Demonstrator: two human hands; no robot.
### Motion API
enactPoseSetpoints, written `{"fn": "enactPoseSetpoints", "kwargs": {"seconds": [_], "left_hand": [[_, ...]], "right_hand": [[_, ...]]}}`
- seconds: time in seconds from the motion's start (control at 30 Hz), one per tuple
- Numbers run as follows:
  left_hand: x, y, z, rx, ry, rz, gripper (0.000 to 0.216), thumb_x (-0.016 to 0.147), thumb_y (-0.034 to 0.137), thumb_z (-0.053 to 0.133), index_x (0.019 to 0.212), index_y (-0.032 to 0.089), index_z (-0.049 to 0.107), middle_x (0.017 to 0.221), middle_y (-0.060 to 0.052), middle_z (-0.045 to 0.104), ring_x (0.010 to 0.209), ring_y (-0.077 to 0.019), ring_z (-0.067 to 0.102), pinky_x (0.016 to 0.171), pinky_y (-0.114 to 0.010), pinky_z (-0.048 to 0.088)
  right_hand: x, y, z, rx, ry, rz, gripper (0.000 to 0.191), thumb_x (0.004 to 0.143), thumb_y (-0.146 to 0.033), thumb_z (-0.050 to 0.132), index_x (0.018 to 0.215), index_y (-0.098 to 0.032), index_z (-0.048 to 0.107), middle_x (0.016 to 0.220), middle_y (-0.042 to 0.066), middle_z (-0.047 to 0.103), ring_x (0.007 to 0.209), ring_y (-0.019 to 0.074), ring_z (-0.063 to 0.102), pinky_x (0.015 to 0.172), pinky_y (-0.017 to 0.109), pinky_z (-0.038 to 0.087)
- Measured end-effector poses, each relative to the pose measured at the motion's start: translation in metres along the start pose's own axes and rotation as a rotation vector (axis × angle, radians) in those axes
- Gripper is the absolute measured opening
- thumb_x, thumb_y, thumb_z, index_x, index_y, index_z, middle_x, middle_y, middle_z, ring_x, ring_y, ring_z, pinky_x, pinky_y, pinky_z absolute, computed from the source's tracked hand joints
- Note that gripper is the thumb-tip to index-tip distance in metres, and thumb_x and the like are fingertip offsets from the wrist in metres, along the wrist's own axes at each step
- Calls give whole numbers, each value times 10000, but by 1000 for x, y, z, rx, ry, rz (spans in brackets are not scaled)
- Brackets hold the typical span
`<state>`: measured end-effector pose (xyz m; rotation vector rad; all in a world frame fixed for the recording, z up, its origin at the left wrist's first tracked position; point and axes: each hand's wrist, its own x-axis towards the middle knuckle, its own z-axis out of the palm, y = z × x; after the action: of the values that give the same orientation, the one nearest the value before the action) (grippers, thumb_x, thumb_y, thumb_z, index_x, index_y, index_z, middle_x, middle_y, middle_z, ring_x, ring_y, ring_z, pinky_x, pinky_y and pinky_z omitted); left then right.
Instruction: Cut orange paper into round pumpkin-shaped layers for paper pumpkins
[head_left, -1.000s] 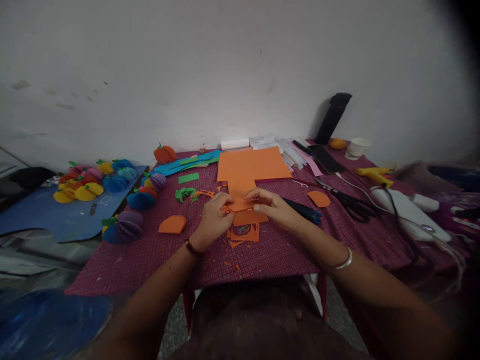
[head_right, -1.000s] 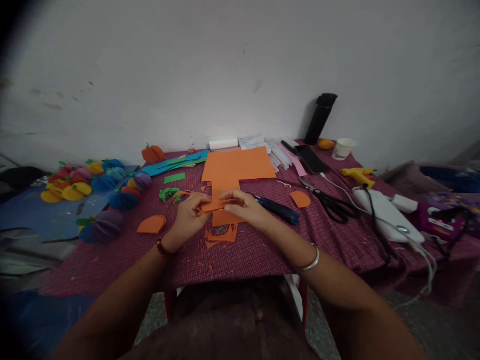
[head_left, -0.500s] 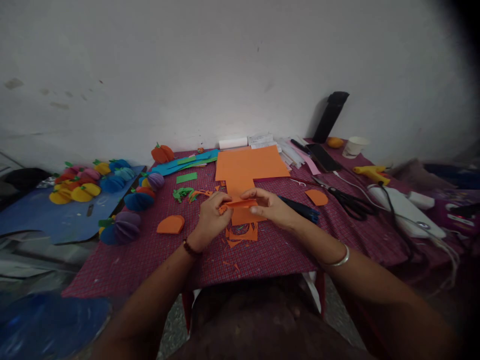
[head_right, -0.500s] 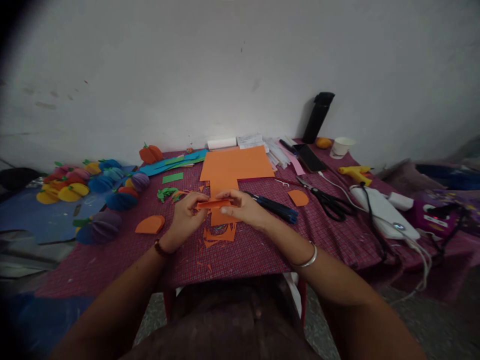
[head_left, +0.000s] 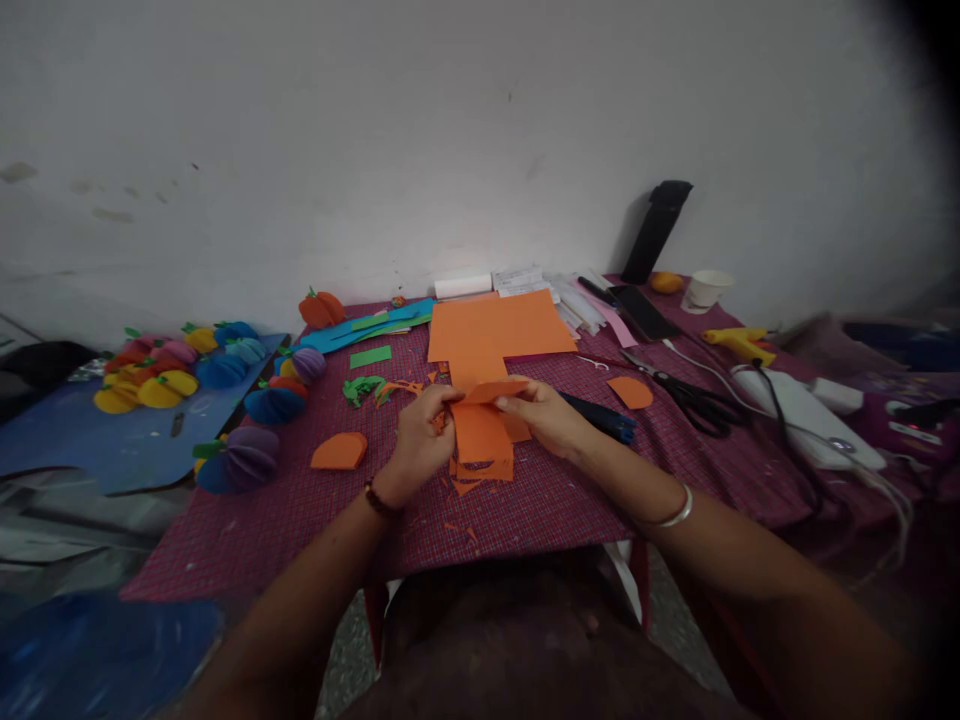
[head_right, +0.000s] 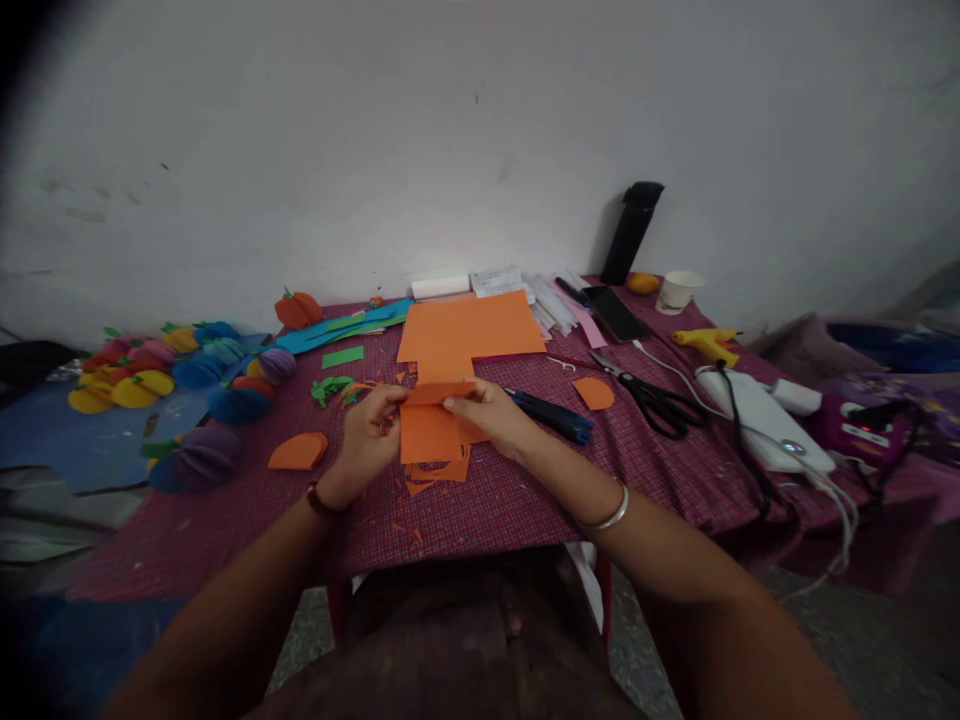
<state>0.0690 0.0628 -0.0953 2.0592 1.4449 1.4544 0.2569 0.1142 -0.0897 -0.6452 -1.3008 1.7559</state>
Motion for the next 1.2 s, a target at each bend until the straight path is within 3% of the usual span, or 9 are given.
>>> {"fn": "enactPoseSetpoints", "kwargs": {"seconds": [0.27, 0.4, 0.47, 0.5, 0.63, 0.73, 0.9, 1.07, 1.2], "left_hand": [[-9, 14, 3, -225, -60, -109, 397, 717, 34, 449, 1066, 208, 519, 988, -48, 636, 884, -165, 626, 768, -284, 491], [-8, 26, 1, -256, 16, -167, 236, 806, 116, 486, 1017, 190, 561, 968, -46, 632, 798, -136, 594, 697, -244, 461], [-4, 29, -2, -300, 111, -263, 87, 844, 233, 526, 854, 170, 584, 804, -21, 608, 661, -110, 551, 594, -214, 424], [-2, 30, -4, -379, 112, -351, 185, 861, 311, 524, 763, 162, 574, 696, -5, 574, 572, -96, 512, 528, -205, 390], [5, 22, -10, -921, -341, -817, 604, 873, 630, 340, 642, 126, 579, 522, -34, 553, 390, -97, 466, 374, -208, 290], [7, 14, -9, -1142, -578, -970, 635, 863, 633, 372, 762, 72, 653, 626, -115, 660, 449, -140, 578, 404, -221, 381], [4, 14, 0, -1210, -278, -860, 174, 779, 242, 645, 877, 101, 673, 729, -66, 705, 617, -143, 647, 607, -235, 500], [1, 20, 6, -927, -58, -667, 214, 769, 324, 679, 730, 117, 642, 643, -6, 633, 550, -95, 546, 554, -208, 438], [0, 19, 5, -666, 5, -530, 288, 827, 402, 611, 850, 123, 680, 749, -23, 668, 673, -129, 580, 643, -237, 466]], "right_hand": [[0, -2, -8, 69, -23, 80, 356, 654, -302, 805, 973, -213, 674, 900, 16, 719, 765, 151, 658, 786, 335, 514], [4, -4, -15, -12, 59, -120, 311, 679, -321, 789, 954, -221, 681, 955, 19, 715, 851, 174, 643, 849, 360, 498], [5, -6, -17, -128, 128, -252, 296, 711, -354, 764, 965, -227, 680, 1008, 29, 700, 931, 198, 621, 882, 382, 484], [5, -7, -17, -209, 156, -328, 274, 728, -369, 749, 954, -228, 683, 1032, 36, 687, 973, 210, 606, 898, 392, 475], [-1, -12, -14, -578, 144, -643, 135, 798, -354, 687, 831, -223, 697, 1097, 70, 624, 1061, 235, 565, 942, 421, 438], [-8, -13, -8, -781, 29, -797, 113, 858, -303, 608, 822, -240, 696, 1140, 77, 600, 1097, 242, 546, 943, 442, 427], [-15, -10, -2, -927, -105, -845, 114, 848, -252, 597, 917, -272, 685, 1178, 63, 585, 1107, 245, 538, 945, 447, 417], [-18, -7, 2, -794, -81, -735, 57, 839, -242, 620, 860, -259, 670, 1247, 61, 546, 1187, 248, 501, 990, 456, 400], [-16, -2, 5, -677, -17, -610, 36, 818, -278, 661, 814, -243, 656, 1311, 65, 521, 1206, 240, 497, 1023, 451, 380]]}}
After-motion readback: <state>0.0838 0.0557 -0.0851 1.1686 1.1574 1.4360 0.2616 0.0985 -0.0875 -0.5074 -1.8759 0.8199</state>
